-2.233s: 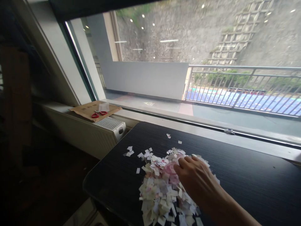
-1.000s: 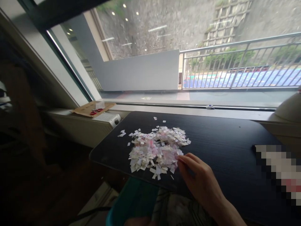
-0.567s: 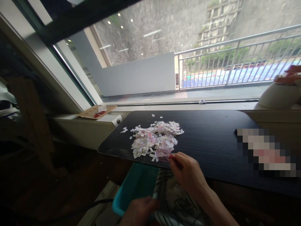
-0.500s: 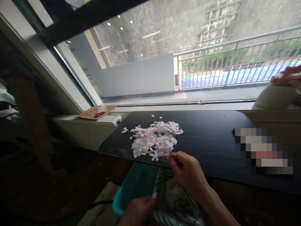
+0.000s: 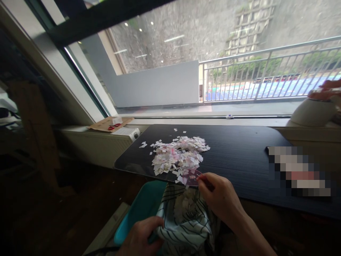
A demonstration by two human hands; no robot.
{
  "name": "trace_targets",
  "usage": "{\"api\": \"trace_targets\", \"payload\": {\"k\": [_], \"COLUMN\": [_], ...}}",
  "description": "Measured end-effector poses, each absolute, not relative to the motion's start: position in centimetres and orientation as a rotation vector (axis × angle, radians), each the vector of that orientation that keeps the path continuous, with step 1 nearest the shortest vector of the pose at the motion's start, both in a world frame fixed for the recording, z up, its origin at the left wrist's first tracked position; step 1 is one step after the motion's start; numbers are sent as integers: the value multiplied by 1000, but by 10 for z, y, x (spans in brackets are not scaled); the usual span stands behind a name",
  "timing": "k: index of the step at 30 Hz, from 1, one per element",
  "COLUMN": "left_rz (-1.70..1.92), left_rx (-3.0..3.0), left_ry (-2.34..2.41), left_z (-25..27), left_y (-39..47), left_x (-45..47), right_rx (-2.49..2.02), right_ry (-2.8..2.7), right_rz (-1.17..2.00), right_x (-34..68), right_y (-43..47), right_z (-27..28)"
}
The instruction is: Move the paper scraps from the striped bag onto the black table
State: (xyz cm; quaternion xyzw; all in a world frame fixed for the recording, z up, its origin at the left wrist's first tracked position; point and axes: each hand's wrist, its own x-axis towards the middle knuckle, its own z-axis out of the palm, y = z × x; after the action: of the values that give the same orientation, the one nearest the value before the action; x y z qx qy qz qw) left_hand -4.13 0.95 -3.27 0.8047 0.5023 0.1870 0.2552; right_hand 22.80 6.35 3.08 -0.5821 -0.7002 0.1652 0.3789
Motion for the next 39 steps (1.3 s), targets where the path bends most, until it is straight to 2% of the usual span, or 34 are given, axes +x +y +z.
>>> {"api": "trace_targets", "payload": {"k": [8,24,39], "left_rz": [495,572,528], "left_rx": [2162,2169,2197], "left_ry": [1405,1389,1398], "left_z": [-30,-28,-29], "left_y": [1,1,1], "left_x": [-40,-35,-35], "right_rx": [-1504,-1491,-1561], "right_ry": [-1629,-1578,-1577], "right_rz": [345,455,302], "right_x": [226,217,222], "right_y": [61,56,57], "right_z": [20,16,15]}}
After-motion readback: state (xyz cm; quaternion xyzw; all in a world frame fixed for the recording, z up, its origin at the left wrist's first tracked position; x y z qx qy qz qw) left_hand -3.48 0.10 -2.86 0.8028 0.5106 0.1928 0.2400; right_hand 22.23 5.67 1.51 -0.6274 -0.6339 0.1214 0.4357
